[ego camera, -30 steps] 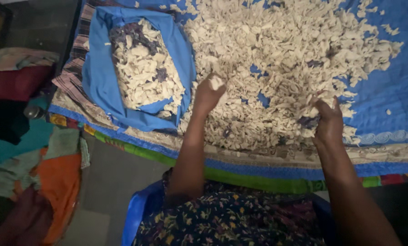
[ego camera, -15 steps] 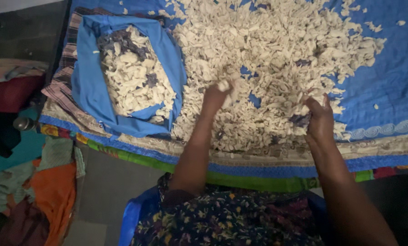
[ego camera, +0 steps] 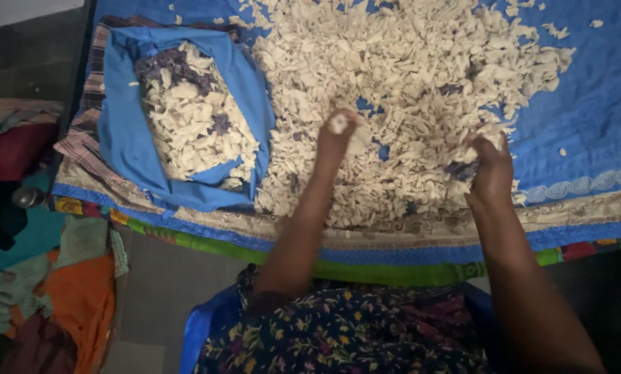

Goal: The person sorts and sifts through a large pile of shredded white cloth pieces on a blue patterned bedsheet by hand, picking up handfuls and placing them into a blue bag.

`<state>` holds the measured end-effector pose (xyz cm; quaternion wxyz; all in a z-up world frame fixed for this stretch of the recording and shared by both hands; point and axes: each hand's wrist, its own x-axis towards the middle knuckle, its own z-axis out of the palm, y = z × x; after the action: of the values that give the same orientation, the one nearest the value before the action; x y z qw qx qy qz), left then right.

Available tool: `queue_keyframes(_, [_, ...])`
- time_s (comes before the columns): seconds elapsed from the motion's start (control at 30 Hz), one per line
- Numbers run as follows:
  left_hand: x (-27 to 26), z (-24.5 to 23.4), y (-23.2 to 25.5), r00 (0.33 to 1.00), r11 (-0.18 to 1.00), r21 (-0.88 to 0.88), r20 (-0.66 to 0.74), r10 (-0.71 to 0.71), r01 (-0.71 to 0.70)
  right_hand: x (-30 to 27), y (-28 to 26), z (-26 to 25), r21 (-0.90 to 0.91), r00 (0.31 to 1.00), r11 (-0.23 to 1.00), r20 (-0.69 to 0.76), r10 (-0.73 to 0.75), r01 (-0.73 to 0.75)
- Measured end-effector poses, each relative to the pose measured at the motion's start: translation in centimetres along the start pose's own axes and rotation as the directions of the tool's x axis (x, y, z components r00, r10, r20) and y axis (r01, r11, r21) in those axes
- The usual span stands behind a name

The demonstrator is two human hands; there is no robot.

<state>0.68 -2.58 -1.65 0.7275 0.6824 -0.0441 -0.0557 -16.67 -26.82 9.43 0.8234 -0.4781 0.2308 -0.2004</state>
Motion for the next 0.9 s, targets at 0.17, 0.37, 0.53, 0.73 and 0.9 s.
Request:
queue_keyframes(0.17, [-3.3, 5.6, 1.0, 0.906, 0.716, 0.573, 0.366, 0.212, -0.399, 0.1, 0.2, -0.1, -0.007, 0.996, 0.997, -0.025, 0.081, -0.081])
queue_keyframes(0.37, [-3.7, 8.9, -4.8, 0.826, 0.181, 0.806, 0.546, 0.141, -0.564, 0.7, 1.3, -0.6, -0.015, 0.988, 0.996, 0.13, 0.088, -0.087])
queue_keyframes(0.53, [-1.1, 8.1, -6.2, 0.964, 0.752, 0.61, 0.232, 0.129, -0.247, 0.8, 2.0, -0.8, -0.058, 0.978, 0.994, 0.182, 0.106, -0.097])
queue_keyframes(0.73, [-2.5, 6.0, -0.4, 0.963, 0.963, 0.169, 0.13, -0.235, 0.212, 0.4, 2.7, -0.1, -0.063, 0.957, 0.99, 0.255, 0.135, -0.123])
queue_keyframes(0.9, [-4.9, 4.5, 1.6, 0.977, 0.988, 0.141, 0.192, -0.093, 0.067, -1.0, 2.0, 1.6, 0.038, 0.954, 0.964, 0.155, 0.256, -0.264])
